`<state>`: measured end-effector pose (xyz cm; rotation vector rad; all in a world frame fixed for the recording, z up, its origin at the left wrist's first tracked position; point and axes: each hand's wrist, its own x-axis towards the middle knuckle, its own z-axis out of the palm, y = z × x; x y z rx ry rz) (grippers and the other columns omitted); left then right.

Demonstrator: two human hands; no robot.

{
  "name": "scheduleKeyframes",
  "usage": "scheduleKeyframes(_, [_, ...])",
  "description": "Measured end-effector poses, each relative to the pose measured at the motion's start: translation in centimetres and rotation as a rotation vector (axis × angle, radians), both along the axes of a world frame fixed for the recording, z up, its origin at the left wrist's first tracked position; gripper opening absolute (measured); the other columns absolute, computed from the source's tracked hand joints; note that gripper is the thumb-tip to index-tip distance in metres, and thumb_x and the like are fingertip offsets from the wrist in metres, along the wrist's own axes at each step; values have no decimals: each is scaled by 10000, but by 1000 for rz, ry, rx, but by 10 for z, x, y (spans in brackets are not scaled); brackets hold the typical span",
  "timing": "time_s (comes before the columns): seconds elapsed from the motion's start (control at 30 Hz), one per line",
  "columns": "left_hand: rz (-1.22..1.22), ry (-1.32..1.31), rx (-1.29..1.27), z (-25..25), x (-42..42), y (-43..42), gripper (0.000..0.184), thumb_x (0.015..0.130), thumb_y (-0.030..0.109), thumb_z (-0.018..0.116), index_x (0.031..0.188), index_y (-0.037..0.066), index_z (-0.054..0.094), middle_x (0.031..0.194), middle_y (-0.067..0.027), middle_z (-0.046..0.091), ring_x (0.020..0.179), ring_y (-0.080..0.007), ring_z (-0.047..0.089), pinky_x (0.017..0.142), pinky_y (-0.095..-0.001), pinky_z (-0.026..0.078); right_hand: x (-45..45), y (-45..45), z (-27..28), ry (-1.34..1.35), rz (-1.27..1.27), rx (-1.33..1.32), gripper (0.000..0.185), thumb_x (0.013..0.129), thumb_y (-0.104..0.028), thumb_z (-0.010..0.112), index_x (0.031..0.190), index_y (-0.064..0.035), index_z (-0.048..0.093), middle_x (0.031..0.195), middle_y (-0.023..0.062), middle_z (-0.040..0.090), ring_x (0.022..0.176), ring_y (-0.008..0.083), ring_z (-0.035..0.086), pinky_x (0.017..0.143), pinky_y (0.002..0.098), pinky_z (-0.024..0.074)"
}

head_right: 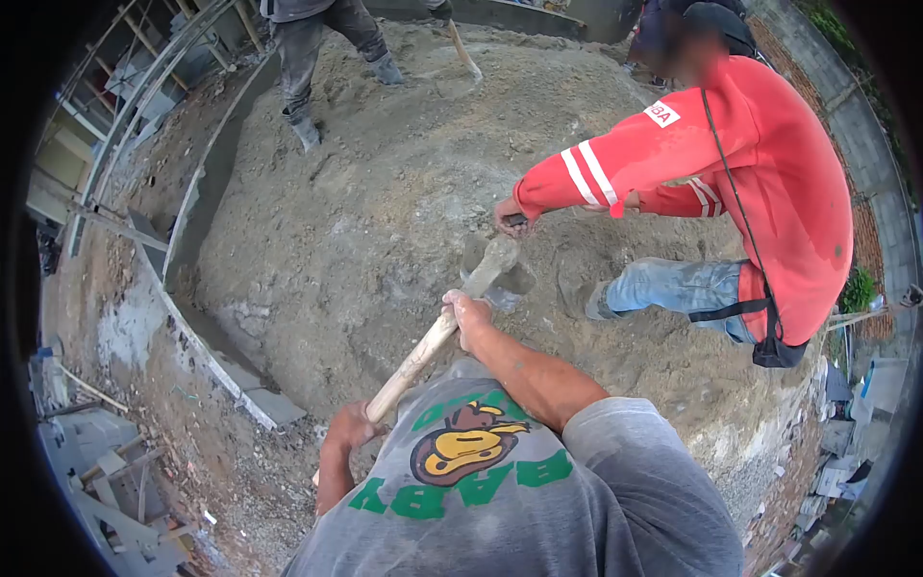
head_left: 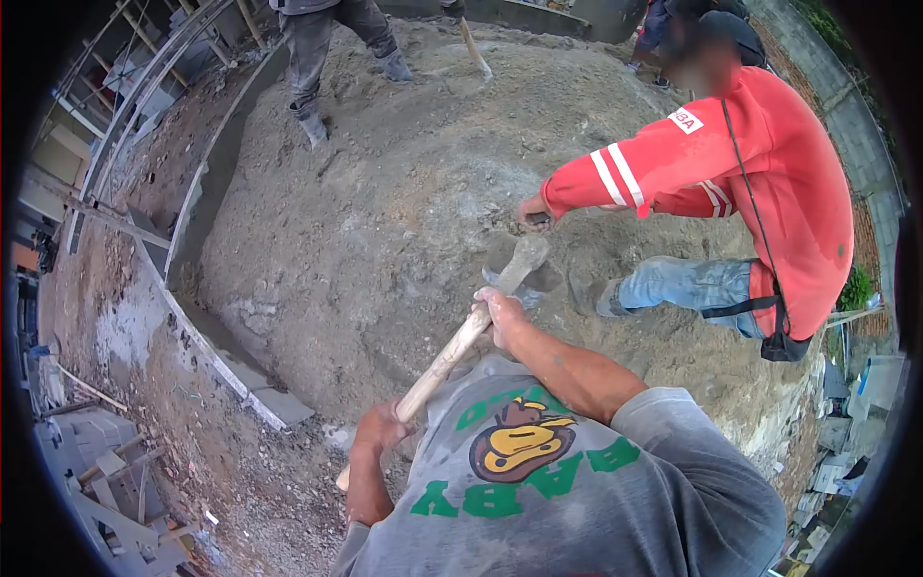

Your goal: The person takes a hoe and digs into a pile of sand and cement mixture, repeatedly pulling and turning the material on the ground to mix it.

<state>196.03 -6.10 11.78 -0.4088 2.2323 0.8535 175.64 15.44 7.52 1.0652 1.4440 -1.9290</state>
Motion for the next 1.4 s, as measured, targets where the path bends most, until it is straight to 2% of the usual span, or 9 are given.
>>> scheduleKeyframes(0.13, [-70,-25,-48,7,-15,-6,485,597,285,707,1052,143,617,966,-146,657,919,-325,618,798,-397,488,-2,10,3,-5,5,-13,206,680,-158,666,790,-13,570,718,96,593,649,226,583,612,394,486])
scheduleKeyframes(0.23, [-62,20,-37,5,-18,-6,456,579,273,744,981,93,629,921,-150,658,876,-325,620,773,-394,477,-1,12,-7,-15,-43,-33,213,690,-167,659,813,-18,571,739,96,602,670,229,595,617,404,491])
scheduleKeyframes(0.33, [-164,-13,-62,-1,-19,-8,492,592,293,711,1057,170,609,989,-137,652,950,-320,608,819,-421,484,4,21,-16,-42,-46,-3,215,697,-173,655,831,-25,577,756,92,611,677,228,601,622,407,495])
scheduleKeyframes(0.43, [-183,-14,-78,-8,-19,-9,516,590,289,719,1083,183,609,1000,-137,652,950,-320,608,819,-419,483,9,21,-25,-70,-64,23,211,697,-173,656,838,-34,585,767,85,618,672,226,598,621,405,494])
scheduleKeyframes(0.53, [-162,-18,-28,4,-24,-9,545,587,293,736,1106,184,608,1009,-135,651,951,-319,608,820,-413,483,8,19,-23,-81,-83,2,199,686,-173,671,822,-58,583,752,71,612,649,214,582,604,402,474])
scheduleKeyframes(0.63, [-131,36,-51,10,-26,-9,523,567,278,769,1045,112,637,984,-136,658,927,-308,620,814,-377,475,5,15,-19,-76,-87,-15,195,681,-173,677,808,-65,576,738,66,604,641,209,574,606,403,465])
scheduleKeyframes(1.03, [-98,-61,-199,24,-15,13,561,592,342,754,1108,175,613,1021,-130,651,961,-316,610,830,-396,484,-1,18,-20,-30,-10,-60,210,668,-172,674,801,-39,581,718,81,596,650,216,581,617,414,480])
scheduleKeyframes(1.13, [-64,1,-184,12,-2,27,533,600,348,746,1085,166,617,1033,-129,647,973,-318,606,838,-400,485,-7,24,-18,-29,39,-80,201,668,-173,674,789,-43,580,719,81,594,649,222,581,610,422,489])
scheduleKeyframes(1.4, [57,-34,-199,41,4,84,472,630,333,714,1051,143,620,1012,-137,648,970,-322,605,835,-412,486,-18,50,-10,-41,125,-135,228,689,-165,656,844,-27,560,763,98,594,665,238,573,638,428,503])
